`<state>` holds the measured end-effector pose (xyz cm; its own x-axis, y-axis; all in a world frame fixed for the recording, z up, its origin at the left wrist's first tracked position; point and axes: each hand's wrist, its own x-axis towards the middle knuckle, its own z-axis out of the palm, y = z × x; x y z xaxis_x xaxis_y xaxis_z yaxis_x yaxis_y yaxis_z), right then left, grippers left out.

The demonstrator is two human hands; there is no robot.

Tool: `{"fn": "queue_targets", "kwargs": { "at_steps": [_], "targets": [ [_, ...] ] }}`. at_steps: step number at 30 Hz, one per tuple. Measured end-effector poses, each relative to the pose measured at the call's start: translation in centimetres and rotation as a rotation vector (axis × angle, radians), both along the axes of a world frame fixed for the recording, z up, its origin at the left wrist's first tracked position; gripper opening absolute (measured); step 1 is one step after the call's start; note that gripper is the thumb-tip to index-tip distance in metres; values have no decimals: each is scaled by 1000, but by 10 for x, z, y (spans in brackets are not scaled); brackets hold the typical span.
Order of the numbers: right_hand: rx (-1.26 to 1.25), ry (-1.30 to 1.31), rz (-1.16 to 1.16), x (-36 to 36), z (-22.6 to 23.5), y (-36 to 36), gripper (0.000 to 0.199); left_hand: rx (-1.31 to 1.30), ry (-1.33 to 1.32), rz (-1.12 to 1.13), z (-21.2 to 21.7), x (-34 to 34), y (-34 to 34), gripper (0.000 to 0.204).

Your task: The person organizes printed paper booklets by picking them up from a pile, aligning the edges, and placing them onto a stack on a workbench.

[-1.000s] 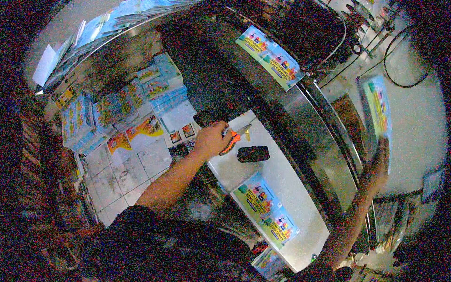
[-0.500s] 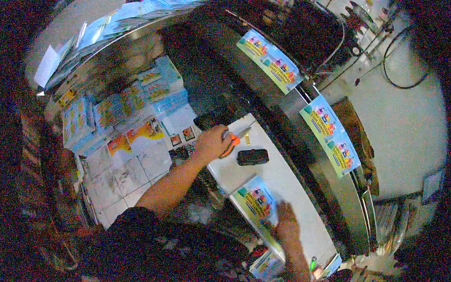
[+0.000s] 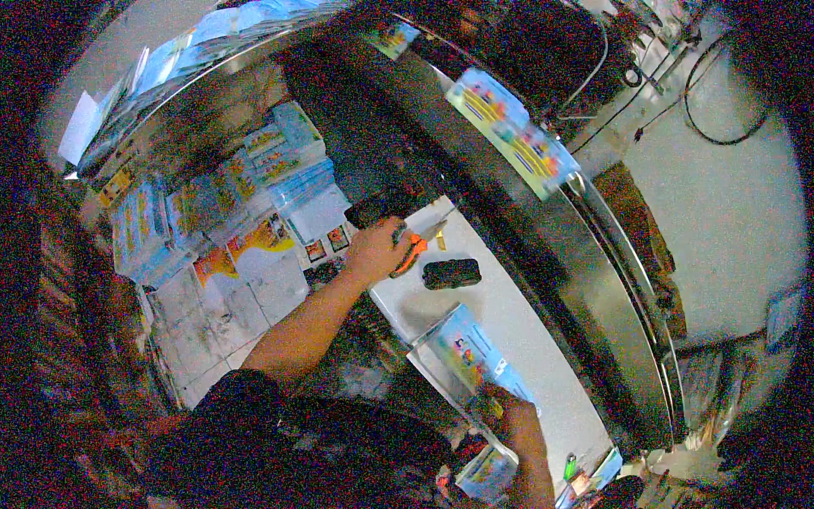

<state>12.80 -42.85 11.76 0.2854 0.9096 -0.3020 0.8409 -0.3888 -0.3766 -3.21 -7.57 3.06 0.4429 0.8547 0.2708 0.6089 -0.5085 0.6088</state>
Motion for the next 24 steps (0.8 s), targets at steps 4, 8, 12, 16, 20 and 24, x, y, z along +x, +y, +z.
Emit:
{"fn": "queue_targets", "kwargs": {
  "at_steps": [4, 8, 12, 16, 20, 24],
  "targets": [
    [113, -211, -96, 52, 38, 11, 13, -47, 3, -3, 0, -1, 0, 34],
    [285, -497, -497, 129, 103, 39, 32, 1, -16, -17, -6, 0, 3, 33],
    [859, -1023, -288, 190, 140, 89, 37, 27, -59, -27, -12, 0, 4, 33],
    [758, -732, -322, 212, 103, 155, 40, 18, -74, -9, -12, 0, 2, 32],
    [553, -690, -155, 183, 35, 165, 34, 11, -85, -11, -9, -2, 3, 32],
    [277, -701, -139, 114, 16, 111, 31, -15, -24, -13, -4, -3, 2, 33]
  ]
}}
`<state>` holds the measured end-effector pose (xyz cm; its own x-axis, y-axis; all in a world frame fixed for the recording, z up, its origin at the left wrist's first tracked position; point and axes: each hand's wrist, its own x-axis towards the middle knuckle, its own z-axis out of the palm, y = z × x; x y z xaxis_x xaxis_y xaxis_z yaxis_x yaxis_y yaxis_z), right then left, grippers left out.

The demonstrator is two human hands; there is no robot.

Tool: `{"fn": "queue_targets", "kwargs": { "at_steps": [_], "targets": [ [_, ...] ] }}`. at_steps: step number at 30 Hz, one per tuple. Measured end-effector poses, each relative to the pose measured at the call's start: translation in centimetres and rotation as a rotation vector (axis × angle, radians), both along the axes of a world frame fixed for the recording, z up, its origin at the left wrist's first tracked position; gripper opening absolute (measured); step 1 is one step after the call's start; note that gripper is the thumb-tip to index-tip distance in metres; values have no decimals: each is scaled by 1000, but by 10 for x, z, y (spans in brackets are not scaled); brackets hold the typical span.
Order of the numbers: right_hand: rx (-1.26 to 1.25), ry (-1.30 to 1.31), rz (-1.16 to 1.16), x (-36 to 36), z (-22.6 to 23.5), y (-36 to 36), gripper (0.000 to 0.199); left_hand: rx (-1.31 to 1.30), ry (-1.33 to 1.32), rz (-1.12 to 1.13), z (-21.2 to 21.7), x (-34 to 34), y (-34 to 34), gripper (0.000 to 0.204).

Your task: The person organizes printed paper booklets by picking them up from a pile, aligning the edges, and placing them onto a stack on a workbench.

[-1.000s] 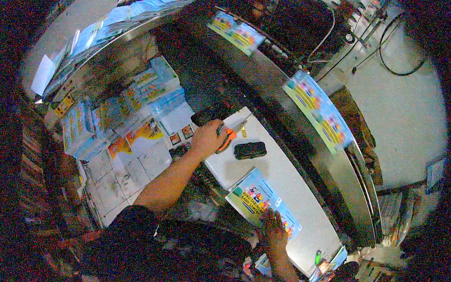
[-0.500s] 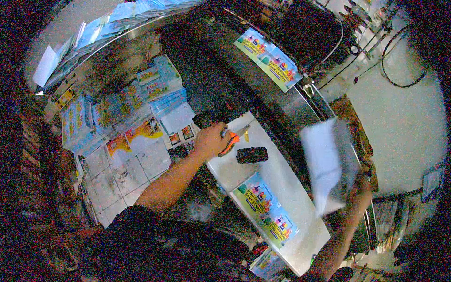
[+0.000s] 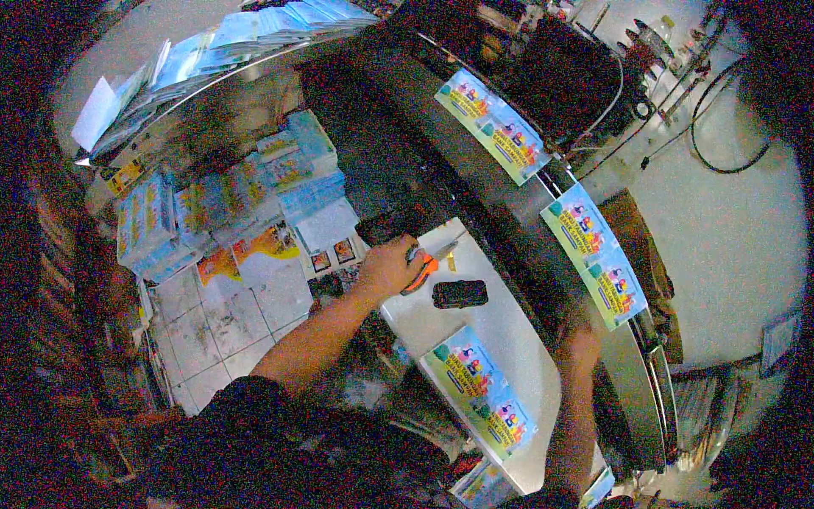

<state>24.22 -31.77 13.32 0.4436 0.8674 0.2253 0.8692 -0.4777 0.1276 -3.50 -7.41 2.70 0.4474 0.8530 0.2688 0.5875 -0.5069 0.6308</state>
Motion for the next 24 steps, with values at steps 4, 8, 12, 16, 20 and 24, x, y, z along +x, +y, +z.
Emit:
{"fn": "queue_targets", "kwargs": {
  "at_steps": [4, 8, 12, 16, 20, 24],
  "targets": [
    [-253, 437, 32, -84, -26, -67, 62, 53, -58, 19, -2, 1, -2, 32],
    [-369, 417, 131, -124, -67, -121, 74, 76, -50, 11, -13, 9, 0, 31],
    [-358, 334, 235, -138, -76, -133, 79, 75, -28, 13, -15, 19, 0, 31],
    [-400, 307, 174, -155, -58, -130, 78, 50, -37, 22, -7, 8, -1, 31],
    [-402, 432, 156, -151, -45, -127, 79, -10, 5, 13, -1, 4, -1, 32],
    [-417, 392, 174, -146, -55, -126, 77, 9, 11, 10, -6, 6, 0, 32]
  ]
}}
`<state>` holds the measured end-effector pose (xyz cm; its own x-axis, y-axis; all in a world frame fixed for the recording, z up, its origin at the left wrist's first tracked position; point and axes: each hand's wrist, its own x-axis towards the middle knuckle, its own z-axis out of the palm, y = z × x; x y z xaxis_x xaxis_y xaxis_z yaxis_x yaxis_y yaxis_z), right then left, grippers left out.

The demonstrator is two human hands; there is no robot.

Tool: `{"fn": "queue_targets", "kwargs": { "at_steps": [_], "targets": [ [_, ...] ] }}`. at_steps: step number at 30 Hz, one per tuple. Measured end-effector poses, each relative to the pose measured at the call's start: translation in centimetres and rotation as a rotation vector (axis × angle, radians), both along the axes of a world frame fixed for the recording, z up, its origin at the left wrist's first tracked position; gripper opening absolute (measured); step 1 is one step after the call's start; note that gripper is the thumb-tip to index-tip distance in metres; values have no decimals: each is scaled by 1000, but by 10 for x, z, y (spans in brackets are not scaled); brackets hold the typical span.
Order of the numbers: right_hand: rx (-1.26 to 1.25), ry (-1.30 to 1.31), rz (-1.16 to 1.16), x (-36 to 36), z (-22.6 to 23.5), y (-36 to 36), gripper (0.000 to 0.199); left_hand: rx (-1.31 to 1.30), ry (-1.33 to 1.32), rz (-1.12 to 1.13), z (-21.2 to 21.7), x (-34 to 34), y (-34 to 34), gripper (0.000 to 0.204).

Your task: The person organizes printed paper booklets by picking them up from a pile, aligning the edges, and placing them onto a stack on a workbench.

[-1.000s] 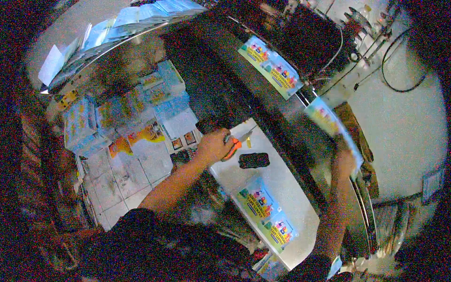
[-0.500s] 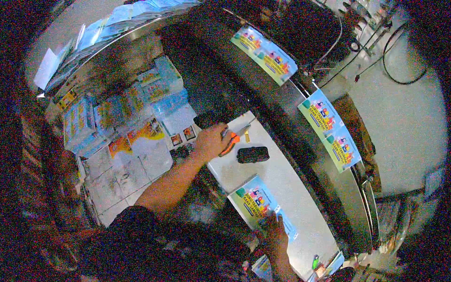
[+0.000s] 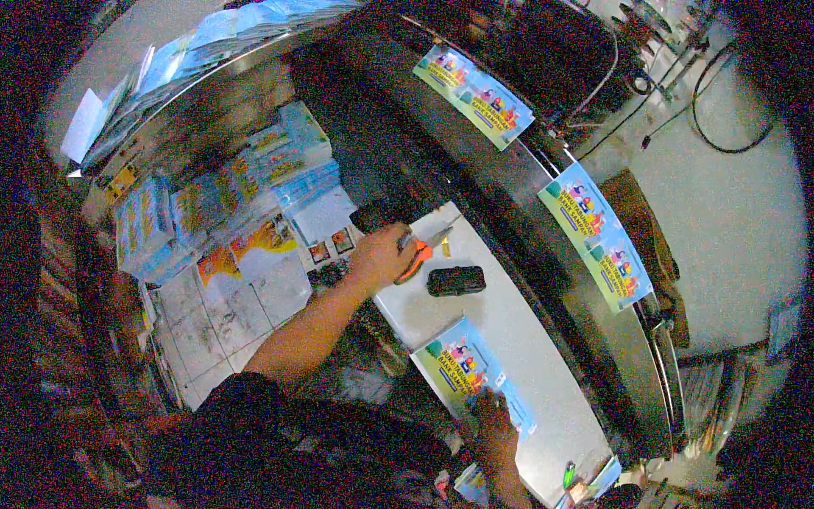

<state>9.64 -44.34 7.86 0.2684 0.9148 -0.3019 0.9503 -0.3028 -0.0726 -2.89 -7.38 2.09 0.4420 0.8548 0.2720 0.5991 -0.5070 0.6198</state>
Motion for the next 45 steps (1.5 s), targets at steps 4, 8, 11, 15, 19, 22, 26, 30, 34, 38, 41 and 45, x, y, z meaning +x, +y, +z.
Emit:
{"fn": "queue_targets", "kwargs": {
  "at_steps": [4, 8, 11, 15, 19, 22, 26, 30, 34, 38, 41, 45],
  "targets": [
    [22, -54, -18, -4, -10, -2, 73, 29, -40, -20, -5, 1, 3, 32],
    [54, 14, 0, 5, -4, -3, 74, 56, -33, -11, -6, 3, 3, 32],
    [46, 89, 28, 15, 7, 2, 71, 41, -43, -13, -4, 2, 2, 32],
    [-10, 177, 25, 12, 23, 13, 63, -63, -19, -31, 1, -1, 3, 38],
    [-46, 259, -106, 21, 45, 22, 48, -94, 9, -20, 5, -4, 4, 37],
    [-223, 208, -206, 66, 74, 28, 40, -117, -11, -61, 7, -4, 4, 37],
    [367, -289, -197, 132, 120, 38, 32, -148, -4, -59, 5, -4, 3, 37],
    [871, -351, -280, 198, 178, 92, 50, -120, -10, -53, 0, -2, 4, 37],
    [996, -598, -100, 238, 159, 161, 56, -65, -44, -38, -1, -2, 3, 37],
    [636, -572, -70, 234, 91, 185, 63, 55, -56, -25, 2, -4, 1, 34],
    [611, -474, -135, 213, 59, 163, 43, 30, -9, -5, 5, -4, 1, 34],
    [468, -252, -268, 169, 50, 116, 37, 10, -62, -1, 4, -2, 0, 34]
  ]
}}
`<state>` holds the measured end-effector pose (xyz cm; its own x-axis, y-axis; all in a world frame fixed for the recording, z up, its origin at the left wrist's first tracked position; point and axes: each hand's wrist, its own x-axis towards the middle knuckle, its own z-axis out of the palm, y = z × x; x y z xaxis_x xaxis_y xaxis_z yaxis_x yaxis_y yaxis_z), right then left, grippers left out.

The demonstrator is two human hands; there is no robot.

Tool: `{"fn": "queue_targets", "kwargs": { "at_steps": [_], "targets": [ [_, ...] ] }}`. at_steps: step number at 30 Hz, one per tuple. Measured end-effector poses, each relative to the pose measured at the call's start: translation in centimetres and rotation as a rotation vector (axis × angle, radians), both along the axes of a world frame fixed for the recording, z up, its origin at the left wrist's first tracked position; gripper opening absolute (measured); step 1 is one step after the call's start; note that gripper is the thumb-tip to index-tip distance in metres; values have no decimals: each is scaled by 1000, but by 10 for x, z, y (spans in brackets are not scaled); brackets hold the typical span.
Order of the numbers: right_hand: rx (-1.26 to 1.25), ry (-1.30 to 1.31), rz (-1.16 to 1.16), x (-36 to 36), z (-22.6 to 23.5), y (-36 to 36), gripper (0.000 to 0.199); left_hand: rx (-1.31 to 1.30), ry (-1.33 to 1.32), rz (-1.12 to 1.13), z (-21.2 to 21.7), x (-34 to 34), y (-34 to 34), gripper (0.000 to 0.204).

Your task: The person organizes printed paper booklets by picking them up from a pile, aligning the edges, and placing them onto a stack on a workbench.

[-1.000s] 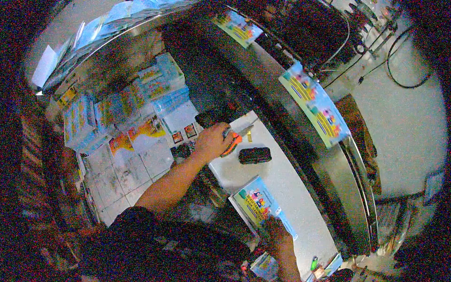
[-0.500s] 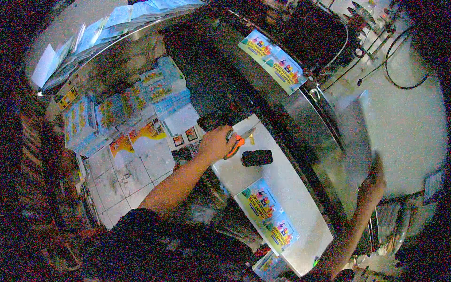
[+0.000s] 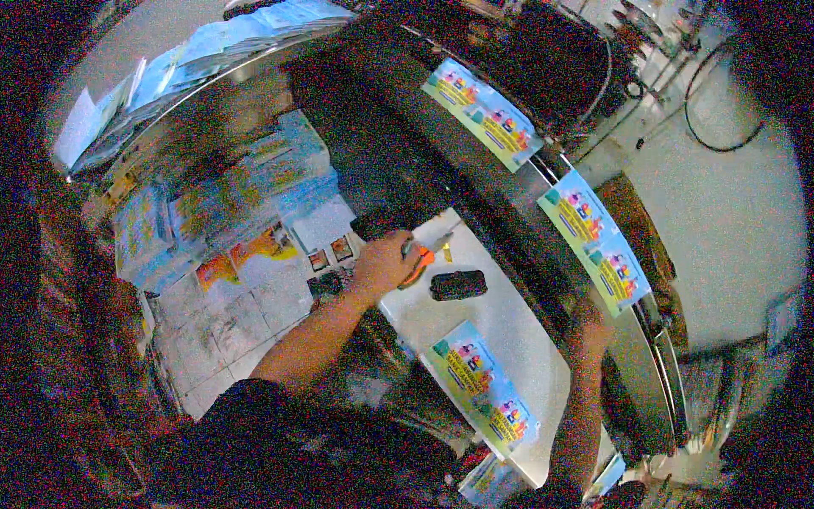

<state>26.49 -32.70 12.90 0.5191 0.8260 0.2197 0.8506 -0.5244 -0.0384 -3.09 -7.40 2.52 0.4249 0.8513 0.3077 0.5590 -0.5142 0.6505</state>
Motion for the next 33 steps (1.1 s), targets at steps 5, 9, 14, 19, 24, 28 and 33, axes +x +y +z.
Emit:
{"fn": "queue_targets", "kwargs": {
  "at_steps": [5, 9, 14, 19, 24, 28, 33],
  "targets": [
    [-332, 215, 248, -104, -27, -64, 62, 37, -24, -23, -5, 1, 0, 32],
    [-439, 212, 373, -152, -50, -101, 79, 38, 11, -1, -5, 3, -1, 31],
    [-464, 313, 273, -159, -54, -109, 83, 22, 62, 1, -1, 3, -1, 31],
    [-394, 234, 275, -158, -53, -107, 83, -32, 71, -7, 3, 1, -1, 33],
    [-329, 660, 200, -122, -26, -110, 53, -88, 112, -2, 6, 1, -2, 37],
    [-299, 258, -107, -61, 36, -95, 24, -76, 85, -14, 2, 0, 0, 37],
    [468, -297, -66, 33, 114, -48, 37, -23, 30, -11, -6, 2, 1, 36]
  ]
}}
